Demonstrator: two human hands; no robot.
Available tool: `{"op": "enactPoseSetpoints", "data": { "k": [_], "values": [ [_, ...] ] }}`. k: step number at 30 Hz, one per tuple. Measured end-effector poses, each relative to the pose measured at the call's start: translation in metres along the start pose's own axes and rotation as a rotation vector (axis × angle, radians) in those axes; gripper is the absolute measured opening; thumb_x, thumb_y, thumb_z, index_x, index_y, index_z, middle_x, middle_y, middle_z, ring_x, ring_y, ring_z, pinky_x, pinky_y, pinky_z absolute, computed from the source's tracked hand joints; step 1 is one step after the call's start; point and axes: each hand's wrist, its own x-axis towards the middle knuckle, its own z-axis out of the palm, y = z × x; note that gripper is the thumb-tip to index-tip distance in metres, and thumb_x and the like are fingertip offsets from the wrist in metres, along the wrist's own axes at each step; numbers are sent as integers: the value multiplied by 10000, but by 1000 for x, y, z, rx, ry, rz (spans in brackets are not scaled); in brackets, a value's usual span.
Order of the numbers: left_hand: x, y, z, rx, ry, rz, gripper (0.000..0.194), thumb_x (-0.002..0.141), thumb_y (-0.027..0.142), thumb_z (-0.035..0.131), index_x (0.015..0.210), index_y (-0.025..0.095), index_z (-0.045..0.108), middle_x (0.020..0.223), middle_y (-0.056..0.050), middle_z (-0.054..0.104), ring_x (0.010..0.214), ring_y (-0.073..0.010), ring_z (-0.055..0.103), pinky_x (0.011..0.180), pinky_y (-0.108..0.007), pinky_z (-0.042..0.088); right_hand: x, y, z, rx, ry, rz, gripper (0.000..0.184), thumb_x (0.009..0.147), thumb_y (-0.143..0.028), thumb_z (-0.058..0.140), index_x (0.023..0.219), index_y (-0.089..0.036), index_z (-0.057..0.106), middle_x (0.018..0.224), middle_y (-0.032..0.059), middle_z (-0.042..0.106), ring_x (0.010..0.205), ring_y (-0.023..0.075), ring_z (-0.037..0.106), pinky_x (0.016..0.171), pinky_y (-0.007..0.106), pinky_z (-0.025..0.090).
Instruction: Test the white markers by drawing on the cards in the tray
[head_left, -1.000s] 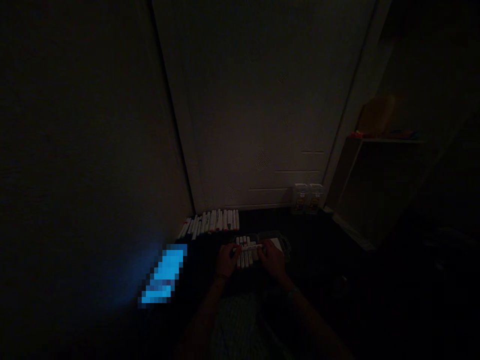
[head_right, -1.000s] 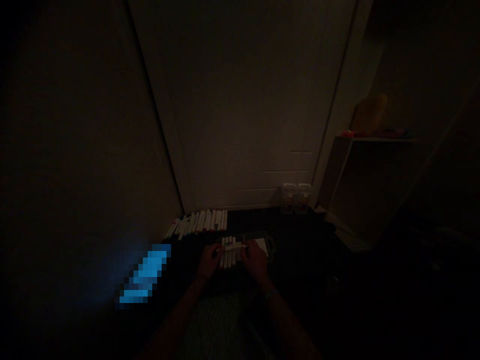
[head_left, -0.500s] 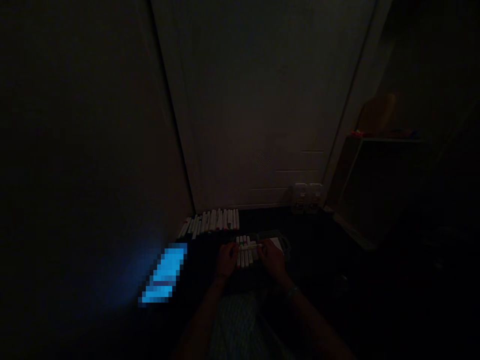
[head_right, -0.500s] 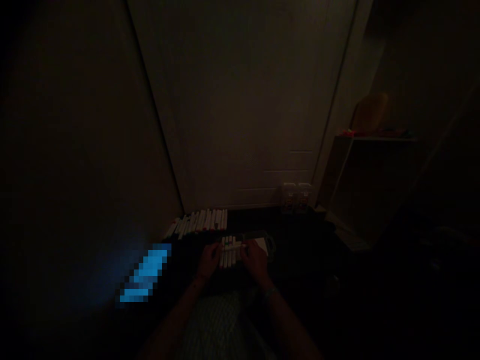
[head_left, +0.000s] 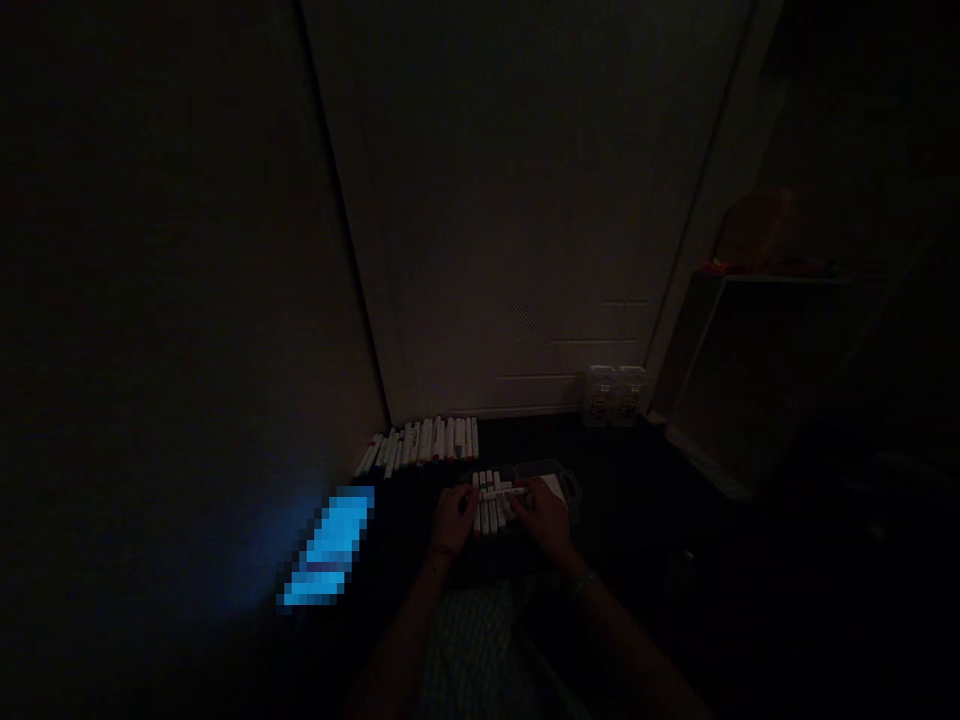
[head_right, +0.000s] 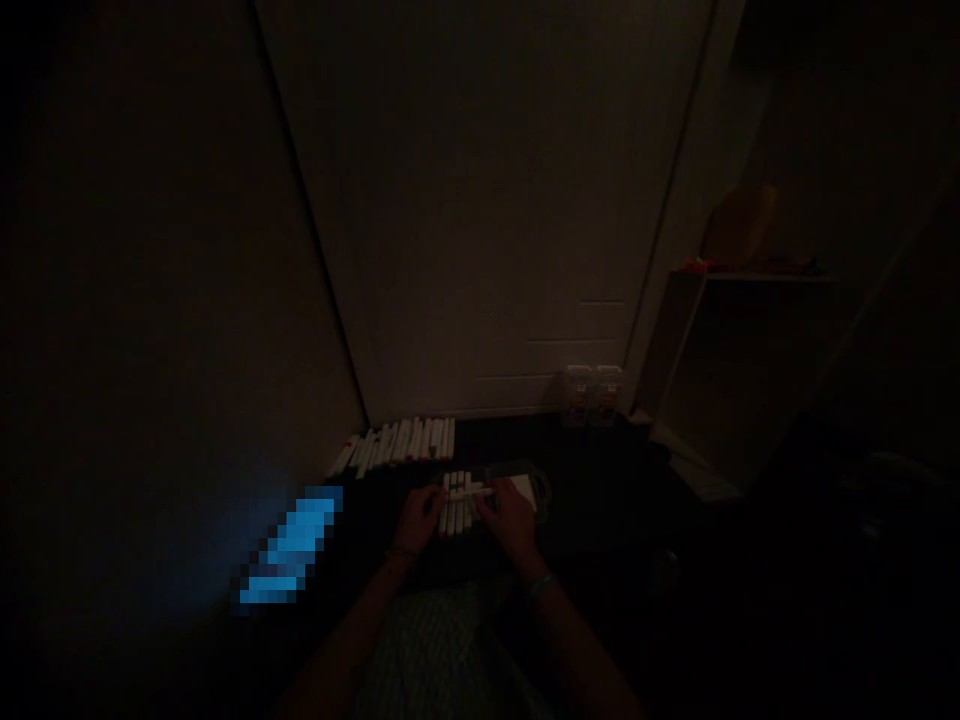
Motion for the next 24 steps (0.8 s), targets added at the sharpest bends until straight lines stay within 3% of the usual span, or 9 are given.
{"op": "enactPoseSetpoints", "data": {
  "k": [7, 14, 24],
  "values": [
    [-1, 4, -2, -22, 9, 2, 304, 800, 407, 427, 846, 186, 632, 826, -53, 615, 830, -185, 551, 784, -322, 445, 1, 0, 0, -13, 0, -2, 253, 825, -397, 486, 997, -235, 576, 963, 20, 608, 859, 160, 577, 713, 236, 408],
    [-1, 1, -2, -16, -6, -10, 313, 801, 417, 426, 868, 193, 633, 841, -56, 601, 846, -192, 551, 793, -331, 448, 0, 3, 3, 4, 8, -23, 219, 845, -257, 414, 993, -235, 573, 967, 12, 612, 864, 139, 577, 745, 223, 401],
    [-2, 4, -2, -26, 8, -23, 307, 797, 407, 434, 871, 188, 636, 842, -53, 609, 841, -185, 555, 784, -321, 448, 0, 0, 0, 0, 6, -13, 244, 831, -386, 471, 993, -237, 575, 975, 22, 605, 865, 156, 574, 730, 235, 410]
  ]
}}
